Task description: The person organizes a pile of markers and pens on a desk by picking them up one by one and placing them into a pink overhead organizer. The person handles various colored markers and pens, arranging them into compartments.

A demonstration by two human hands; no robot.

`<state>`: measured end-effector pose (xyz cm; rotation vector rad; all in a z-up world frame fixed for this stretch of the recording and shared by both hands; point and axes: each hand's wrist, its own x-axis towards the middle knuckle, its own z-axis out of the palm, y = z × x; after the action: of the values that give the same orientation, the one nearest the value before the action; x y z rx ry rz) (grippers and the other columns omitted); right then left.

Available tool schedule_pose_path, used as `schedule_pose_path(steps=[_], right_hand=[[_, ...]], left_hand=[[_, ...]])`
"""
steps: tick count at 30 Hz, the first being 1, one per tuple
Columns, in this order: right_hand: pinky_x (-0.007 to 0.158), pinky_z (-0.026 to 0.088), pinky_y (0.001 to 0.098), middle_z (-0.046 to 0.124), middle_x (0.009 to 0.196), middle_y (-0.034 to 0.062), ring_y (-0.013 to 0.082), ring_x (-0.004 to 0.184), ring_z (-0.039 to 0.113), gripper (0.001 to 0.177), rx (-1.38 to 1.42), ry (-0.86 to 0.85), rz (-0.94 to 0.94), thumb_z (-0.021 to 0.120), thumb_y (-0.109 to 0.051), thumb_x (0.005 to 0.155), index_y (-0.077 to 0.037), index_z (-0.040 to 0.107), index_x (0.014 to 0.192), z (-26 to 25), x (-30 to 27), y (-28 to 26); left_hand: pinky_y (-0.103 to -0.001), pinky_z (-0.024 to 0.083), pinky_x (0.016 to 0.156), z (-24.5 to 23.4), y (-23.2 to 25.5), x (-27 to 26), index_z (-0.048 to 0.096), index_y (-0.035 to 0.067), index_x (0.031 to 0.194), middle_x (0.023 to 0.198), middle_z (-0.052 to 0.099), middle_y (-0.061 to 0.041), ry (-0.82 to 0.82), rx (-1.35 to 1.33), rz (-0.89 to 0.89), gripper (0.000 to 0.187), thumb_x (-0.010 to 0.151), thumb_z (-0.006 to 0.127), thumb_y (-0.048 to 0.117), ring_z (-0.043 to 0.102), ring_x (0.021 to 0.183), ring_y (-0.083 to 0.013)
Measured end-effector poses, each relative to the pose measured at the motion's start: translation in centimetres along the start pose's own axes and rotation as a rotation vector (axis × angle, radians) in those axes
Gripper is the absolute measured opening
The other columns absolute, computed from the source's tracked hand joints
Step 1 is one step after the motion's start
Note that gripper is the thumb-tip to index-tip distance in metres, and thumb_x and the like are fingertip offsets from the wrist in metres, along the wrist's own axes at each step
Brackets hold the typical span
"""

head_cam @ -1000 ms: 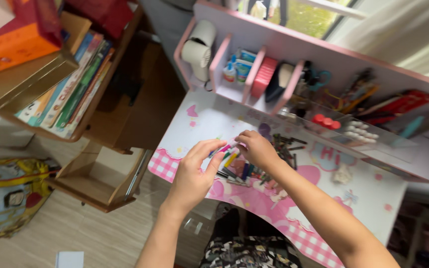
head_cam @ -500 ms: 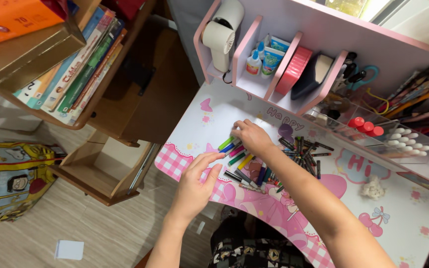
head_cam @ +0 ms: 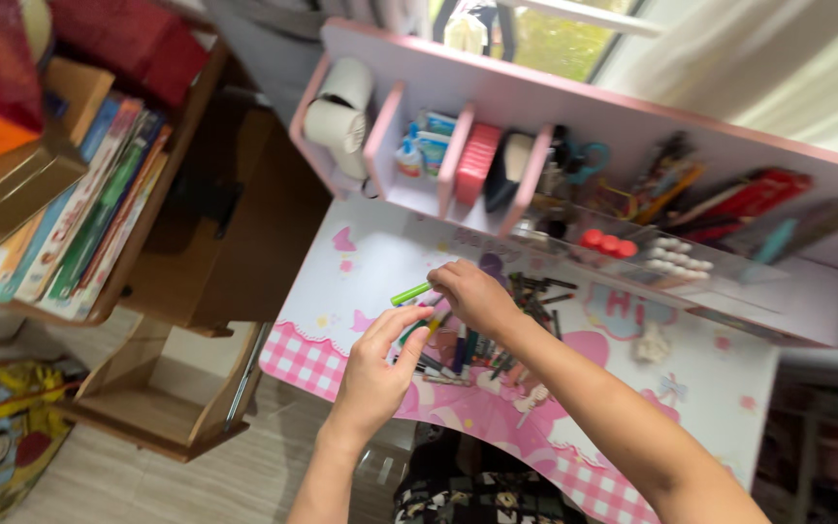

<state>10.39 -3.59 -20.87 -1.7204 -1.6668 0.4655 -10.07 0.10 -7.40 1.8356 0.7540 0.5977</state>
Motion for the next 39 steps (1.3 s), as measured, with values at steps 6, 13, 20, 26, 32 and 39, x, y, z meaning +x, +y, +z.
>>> schedule_pose_path(steps=[6,13,20,26,32,39], right_hand=[[0.076,0.056,0.0358,0.071,0.097,0.0115,0.0265,0.086,0.07,0.018,0.112,0.278,0.105,0.075,-0.006,0.088,-0.003,0.073,0.106,-8.2,-3.9,-2.1],[0.069,0.057,0.0291,0.074,0.094,0.0087,0.0153,0.076,0.071,0.021,0.066,0.486,0.289,0.079,-0.009,0.087,-0.002,0.076,0.107,-19.4,-9.7,-4.0],[0.067,0.055,0.0309,0.073,0.097,0.0133,0.0219,0.078,0.071,0.016,-0.217,0.61,0.383,0.075,-0.009,0.095,0.0,0.076,0.108,-27.7,-13.4,-4.6],[0.068,0.055,0.034,0.072,0.101,0.0144,0.0258,0.075,0.071,0.018,-0.311,0.563,0.442,0.072,-0.009,0.096,0.001,0.074,0.111,-29.8,-14.3,-2.8],[0.07,0.055,0.0383,0.07,0.1,0.0154,0.0314,0.077,0.07,0.017,-0.378,0.528,0.434,0.07,-0.01,0.097,0.0,0.075,0.109,-28.7,-13.9,0.3],[0.072,0.056,0.0403,0.069,0.097,0.0164,0.0342,0.078,0.069,0.018,-0.402,0.487,0.466,0.069,-0.009,0.095,0.001,0.075,0.109,-28.0,-13.0,1.3]], left_hand=[[-0.033,0.054,0.095,1.6,3.7,1.8,0.07,0.002,0.119,0.116,0.074,-0.012,-0.081,0.013,0.084,0.024,0.097,0.064,0.01,0.072,0.11,-0.0258],[-0.034,0.054,0.093,4.0,7.5,3.4,0.07,0.003,0.117,0.115,0.074,-0.012,-0.157,0.003,0.158,0.023,0.096,0.066,0.011,0.072,0.107,-0.0281],[-0.035,0.054,0.093,5.8,9.4,4.6,0.07,0.003,0.118,0.116,0.074,-0.012,-0.199,0.009,0.233,0.023,0.097,0.066,0.011,0.072,0.106,-0.028],[-0.032,0.053,0.079,7.1,9.9,5.5,0.07,0.006,0.12,0.116,0.074,-0.009,-0.266,-0.008,0.136,0.025,0.096,0.065,0.012,0.07,0.095,-0.0231],[-0.03,0.053,0.077,7.9,9.4,5.9,0.07,0.007,0.121,0.117,0.074,-0.008,-0.274,-0.018,0.128,0.025,0.097,0.065,0.013,0.071,0.096,-0.0209],[-0.032,0.054,0.084,7.9,8.9,6.4,0.069,0.004,0.12,0.117,0.073,-0.011,-0.266,-0.015,0.123,0.025,0.097,0.064,0.012,0.071,0.102,-0.0241]])
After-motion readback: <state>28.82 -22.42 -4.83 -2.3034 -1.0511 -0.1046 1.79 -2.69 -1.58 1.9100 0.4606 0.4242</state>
